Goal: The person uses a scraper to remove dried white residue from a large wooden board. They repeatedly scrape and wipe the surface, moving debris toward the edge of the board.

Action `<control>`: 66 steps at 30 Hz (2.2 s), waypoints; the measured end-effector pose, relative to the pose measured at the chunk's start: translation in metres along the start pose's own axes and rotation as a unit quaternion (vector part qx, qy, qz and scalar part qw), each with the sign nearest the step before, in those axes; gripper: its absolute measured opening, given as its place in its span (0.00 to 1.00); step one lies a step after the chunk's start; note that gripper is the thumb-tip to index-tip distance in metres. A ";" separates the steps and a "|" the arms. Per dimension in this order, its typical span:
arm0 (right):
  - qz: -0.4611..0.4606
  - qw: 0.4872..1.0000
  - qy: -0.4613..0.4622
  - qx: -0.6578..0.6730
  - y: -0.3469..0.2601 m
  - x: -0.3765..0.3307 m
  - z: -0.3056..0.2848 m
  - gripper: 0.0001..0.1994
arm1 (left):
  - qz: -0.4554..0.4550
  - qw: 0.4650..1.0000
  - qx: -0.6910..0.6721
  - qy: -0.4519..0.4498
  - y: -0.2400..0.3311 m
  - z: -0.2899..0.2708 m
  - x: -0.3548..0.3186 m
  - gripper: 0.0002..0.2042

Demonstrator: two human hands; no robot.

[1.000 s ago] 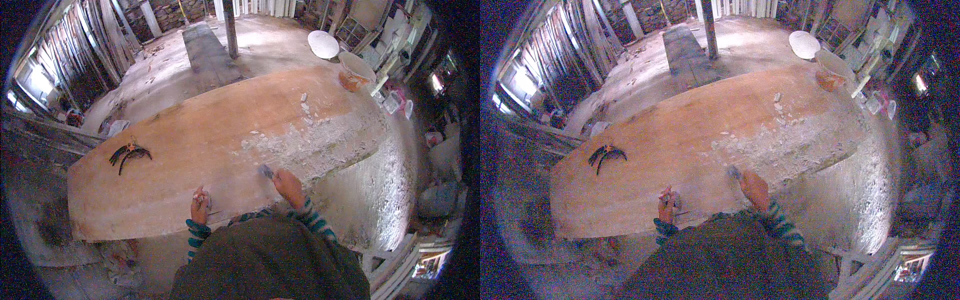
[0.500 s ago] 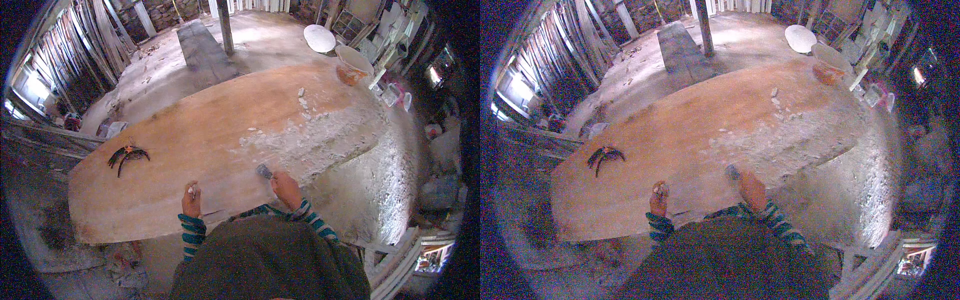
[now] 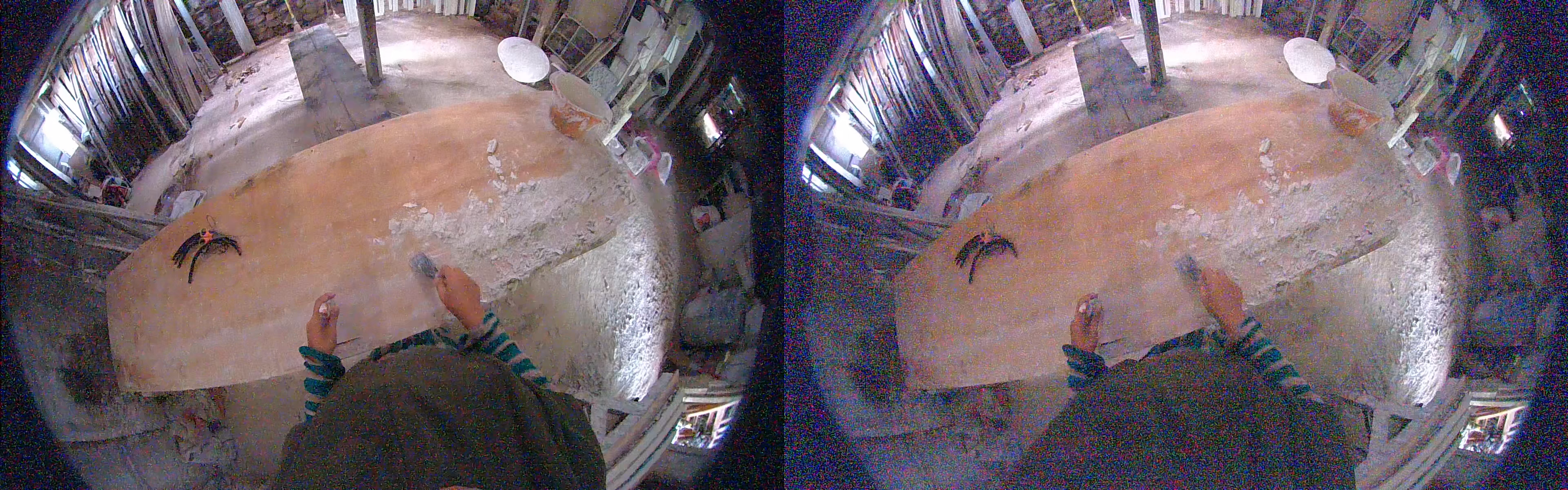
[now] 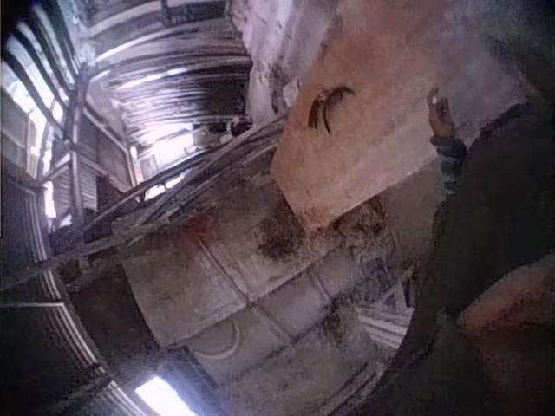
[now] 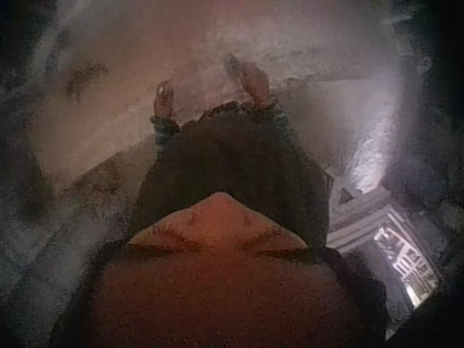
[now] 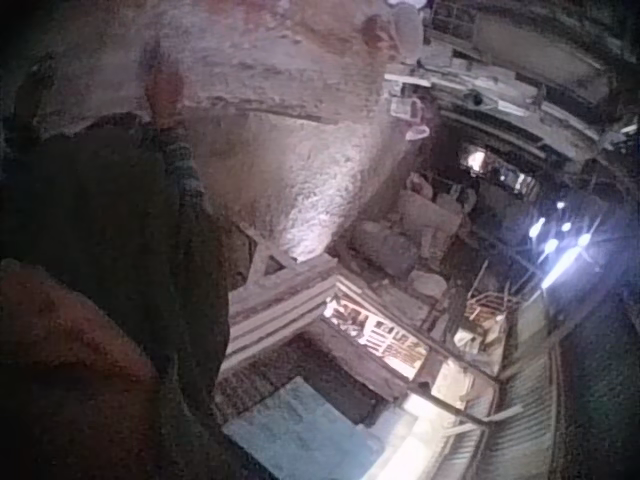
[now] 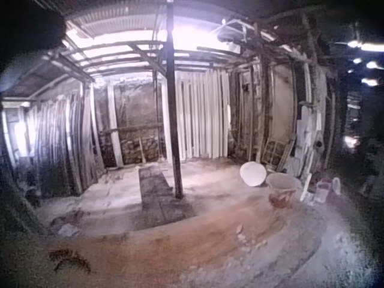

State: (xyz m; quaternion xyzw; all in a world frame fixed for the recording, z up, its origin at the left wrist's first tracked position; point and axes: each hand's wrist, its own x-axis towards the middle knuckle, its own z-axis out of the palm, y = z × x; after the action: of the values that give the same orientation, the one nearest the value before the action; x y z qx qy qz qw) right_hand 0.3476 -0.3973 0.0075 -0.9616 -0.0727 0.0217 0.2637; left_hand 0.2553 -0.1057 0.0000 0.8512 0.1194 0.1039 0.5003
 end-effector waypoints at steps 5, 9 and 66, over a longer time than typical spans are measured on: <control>0.011 0.999 -0.048 -0.001 -0.017 0.003 -0.014 0.10 | -0.002 1.000 0.007 0.012 0.010 -0.005 -0.003 0.13; -0.042 0.999 -0.009 0.026 -0.002 -0.039 -0.004 0.11 | -0.042 0.997 -0.066 0.017 -0.012 -0.011 -0.007 0.10; 0.047 0.998 -0.015 0.030 -0.105 0.031 0.041 0.10 | -0.065 0.963 -0.217 -0.144 -0.032 -0.055 0.025 0.08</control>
State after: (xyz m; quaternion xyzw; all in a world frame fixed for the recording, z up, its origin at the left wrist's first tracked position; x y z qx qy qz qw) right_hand 0.3612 -0.2827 0.0257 -0.9552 -0.0308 0.0502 0.2902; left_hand 0.2595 -0.0371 -0.0003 0.7188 0.0757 -0.0291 0.6905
